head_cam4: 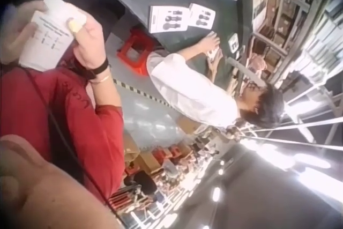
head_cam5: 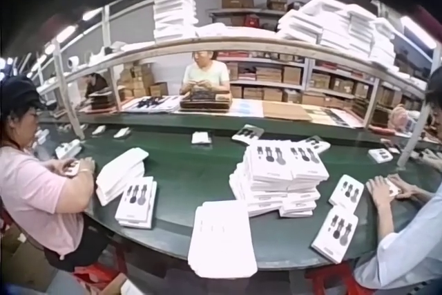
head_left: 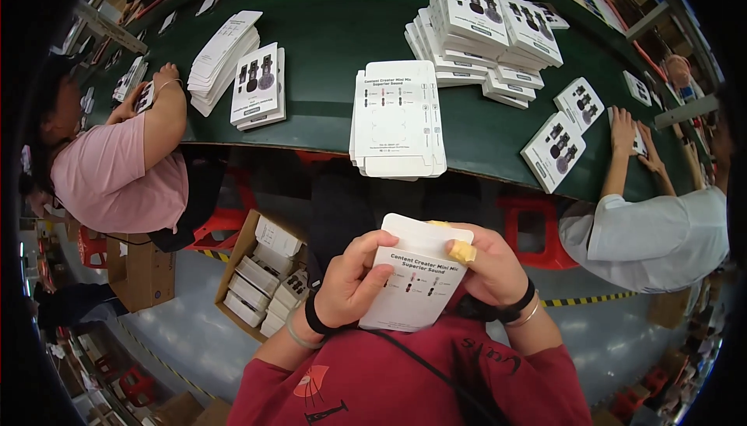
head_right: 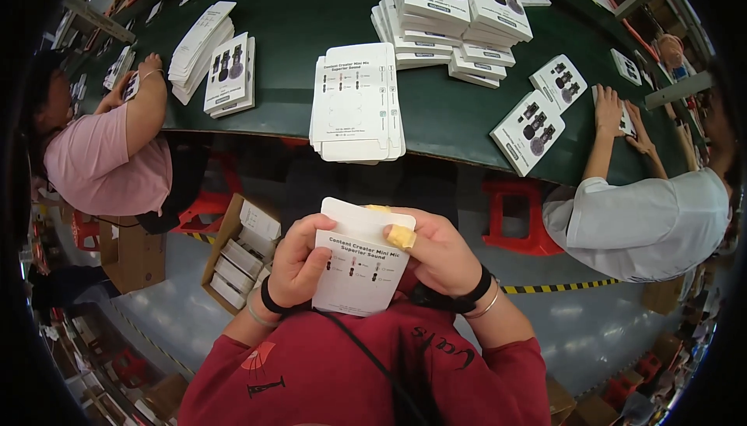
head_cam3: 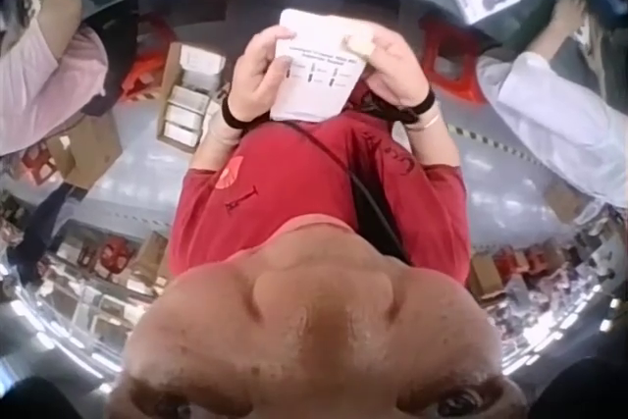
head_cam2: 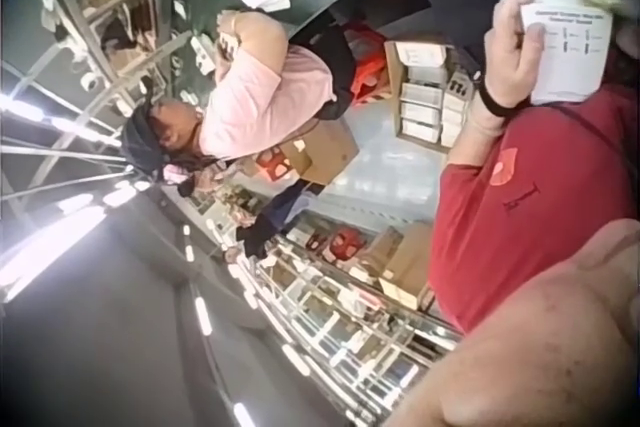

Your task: The person picks up flat white cardboard boxes from a stack, folds the top flaps by hand, and places the assembled boxes onto a separate pile.

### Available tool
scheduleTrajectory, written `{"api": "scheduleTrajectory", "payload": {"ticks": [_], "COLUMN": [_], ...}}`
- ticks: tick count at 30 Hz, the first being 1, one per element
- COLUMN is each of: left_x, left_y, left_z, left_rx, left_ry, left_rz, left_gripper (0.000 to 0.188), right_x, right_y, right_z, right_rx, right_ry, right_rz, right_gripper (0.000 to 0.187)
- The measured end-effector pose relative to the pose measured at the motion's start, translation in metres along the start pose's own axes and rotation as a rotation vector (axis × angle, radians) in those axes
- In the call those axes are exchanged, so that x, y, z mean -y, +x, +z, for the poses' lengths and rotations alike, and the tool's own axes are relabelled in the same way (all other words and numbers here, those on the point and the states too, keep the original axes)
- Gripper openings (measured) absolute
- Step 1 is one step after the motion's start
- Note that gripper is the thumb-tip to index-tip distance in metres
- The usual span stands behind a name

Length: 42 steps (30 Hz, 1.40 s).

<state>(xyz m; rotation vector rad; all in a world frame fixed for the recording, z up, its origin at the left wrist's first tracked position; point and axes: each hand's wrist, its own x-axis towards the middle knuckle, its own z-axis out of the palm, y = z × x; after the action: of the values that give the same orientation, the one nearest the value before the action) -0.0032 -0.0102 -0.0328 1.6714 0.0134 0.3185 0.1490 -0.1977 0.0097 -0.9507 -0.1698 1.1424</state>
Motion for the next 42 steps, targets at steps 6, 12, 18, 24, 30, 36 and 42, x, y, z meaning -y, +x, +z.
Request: {"api": "scheduleTrajectory", "payload": {"ticks": [6,12,18,24,30,36,42], "left_x": [0.002,-0.008,-0.018,-0.038,-0.039,-0.032,-0.015], "left_y": [-0.004,-0.002,0.011,0.041,0.059,0.048,0.029], "left_z": [0.012,0.029,0.006,-0.029,-0.029,-0.022,-0.018], "left_rx": [-0.133,-0.337,-0.105,0.266,0.322,0.234,0.116], "left_ry": [-0.05,-0.274,0.061,0.045,-0.079,0.068,0.037], "left_rz": [-0.084,-0.15,-0.124,-0.218,-0.44,-0.125,0.004], "left_gripper": [0.039,0.05,0.048,0.026,0.01,0.009,0.014], "right_x": [0.012,0.024,0.023,0.028,0.028,0.02,-0.001], "right_y": [0.003,0.0,-0.001,-0.001,0.002,0.001,-0.005], "right_z": [0.003,-0.002,0.011,0.01,0.009,0.01,0.0], "right_rx": [0.049,0.261,0.192,0.179,0.174,0.115,0.061], "right_ry": [-0.494,-0.998,-1.034,-1.104,-0.856,-0.682,-0.492], "right_rz": [-0.115,-0.396,-0.397,-0.302,-0.131,-0.072,-0.093], "right_gripper": [0.037,0.031,0.033,0.028,0.029,0.025,0.027]}}
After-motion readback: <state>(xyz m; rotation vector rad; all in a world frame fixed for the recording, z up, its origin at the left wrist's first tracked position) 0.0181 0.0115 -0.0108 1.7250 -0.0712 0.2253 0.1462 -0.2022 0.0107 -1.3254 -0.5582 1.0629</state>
